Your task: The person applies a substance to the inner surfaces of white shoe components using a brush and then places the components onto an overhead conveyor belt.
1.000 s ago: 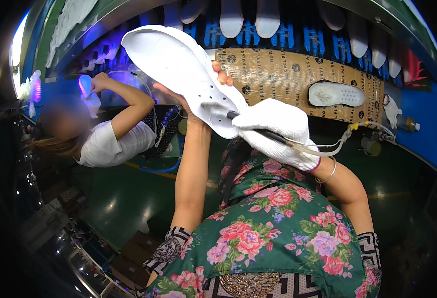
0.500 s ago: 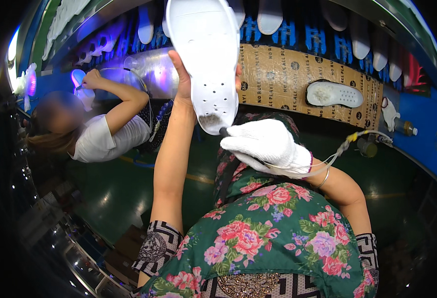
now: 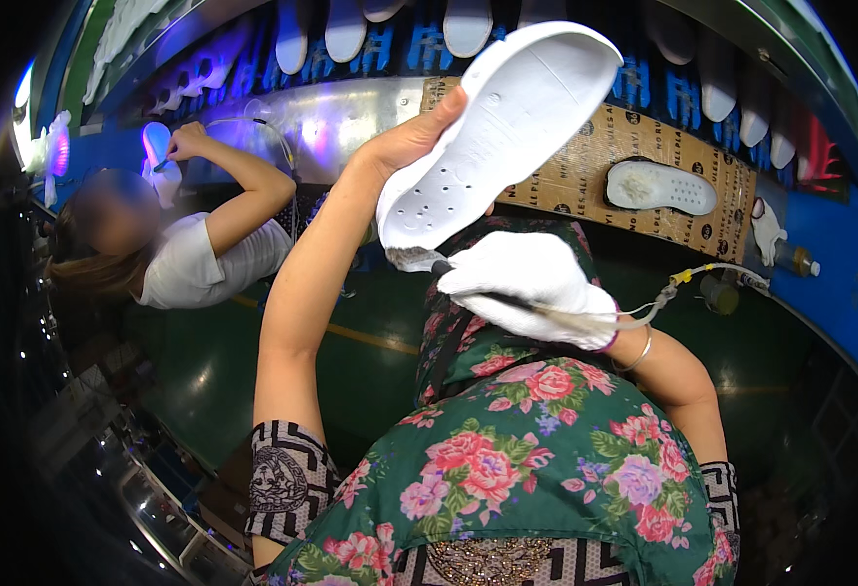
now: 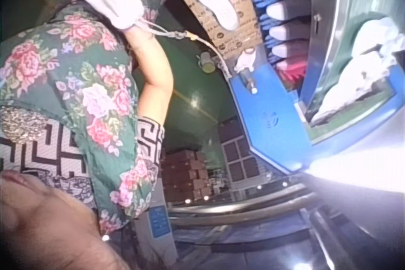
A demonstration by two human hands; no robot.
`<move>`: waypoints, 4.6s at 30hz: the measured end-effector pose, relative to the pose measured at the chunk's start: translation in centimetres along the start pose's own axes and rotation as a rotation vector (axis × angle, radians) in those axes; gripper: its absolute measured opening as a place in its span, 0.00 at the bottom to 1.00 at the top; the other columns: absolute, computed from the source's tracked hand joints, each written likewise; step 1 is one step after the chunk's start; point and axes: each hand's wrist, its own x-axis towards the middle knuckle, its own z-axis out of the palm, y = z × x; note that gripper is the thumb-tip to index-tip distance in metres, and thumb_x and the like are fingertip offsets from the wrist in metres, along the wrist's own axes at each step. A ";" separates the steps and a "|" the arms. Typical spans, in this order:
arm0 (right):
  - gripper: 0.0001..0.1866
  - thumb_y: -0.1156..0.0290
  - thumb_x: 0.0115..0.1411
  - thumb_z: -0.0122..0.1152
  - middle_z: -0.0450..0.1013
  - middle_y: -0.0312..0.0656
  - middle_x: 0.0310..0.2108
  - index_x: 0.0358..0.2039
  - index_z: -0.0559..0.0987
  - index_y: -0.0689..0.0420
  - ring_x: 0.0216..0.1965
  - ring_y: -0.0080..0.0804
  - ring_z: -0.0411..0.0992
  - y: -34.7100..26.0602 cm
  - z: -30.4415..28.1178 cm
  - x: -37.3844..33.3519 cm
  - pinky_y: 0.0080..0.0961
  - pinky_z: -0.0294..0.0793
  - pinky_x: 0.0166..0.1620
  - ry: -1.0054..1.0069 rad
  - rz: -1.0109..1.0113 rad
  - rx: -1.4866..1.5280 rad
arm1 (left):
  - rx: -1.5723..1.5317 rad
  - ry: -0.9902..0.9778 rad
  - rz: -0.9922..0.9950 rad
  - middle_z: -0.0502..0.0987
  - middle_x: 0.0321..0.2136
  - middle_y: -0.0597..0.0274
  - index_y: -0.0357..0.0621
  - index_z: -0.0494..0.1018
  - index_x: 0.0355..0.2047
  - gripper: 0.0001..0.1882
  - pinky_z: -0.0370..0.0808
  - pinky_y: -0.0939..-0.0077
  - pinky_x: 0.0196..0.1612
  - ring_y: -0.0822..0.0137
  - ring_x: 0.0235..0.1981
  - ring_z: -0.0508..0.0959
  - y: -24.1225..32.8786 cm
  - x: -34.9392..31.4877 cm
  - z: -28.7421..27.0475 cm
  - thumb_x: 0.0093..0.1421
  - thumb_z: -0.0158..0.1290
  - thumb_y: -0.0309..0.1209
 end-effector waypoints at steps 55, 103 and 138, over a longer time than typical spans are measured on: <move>0.12 0.75 0.50 0.71 0.81 0.41 0.33 0.37 0.86 0.55 0.33 0.36 0.80 -2.1 -6.3 -0.2 0.27 0.78 0.37 0.387 0.081 -0.224 | -0.824 -0.104 0.806 0.60 0.63 0.34 0.50 0.50 0.71 0.52 0.68 0.40 0.59 0.36 0.61 0.66 -10.5 1.5 8.0 0.51 0.57 0.57; 0.11 0.81 0.50 0.69 0.80 0.43 0.34 0.36 0.84 0.60 0.36 0.34 0.79 -0.9 -4.3 2.2 0.26 0.77 0.41 0.714 0.259 0.171 | -0.854 -0.239 0.868 0.68 0.58 0.44 0.47 0.54 0.67 0.60 0.72 0.42 0.57 0.42 0.54 0.73 -5.5 4.6 8.2 0.47 0.45 0.80; 0.10 0.74 0.52 0.71 0.80 0.38 0.33 0.37 0.85 0.53 0.33 0.33 0.79 -1.7 -2.4 -1.0 0.26 0.77 0.38 0.113 0.199 0.163 | -0.673 -0.421 0.642 0.66 0.49 0.50 0.55 0.60 0.63 0.54 0.67 0.58 0.41 0.54 0.37 0.68 -4.5 1.4 3.1 0.43 0.59 0.73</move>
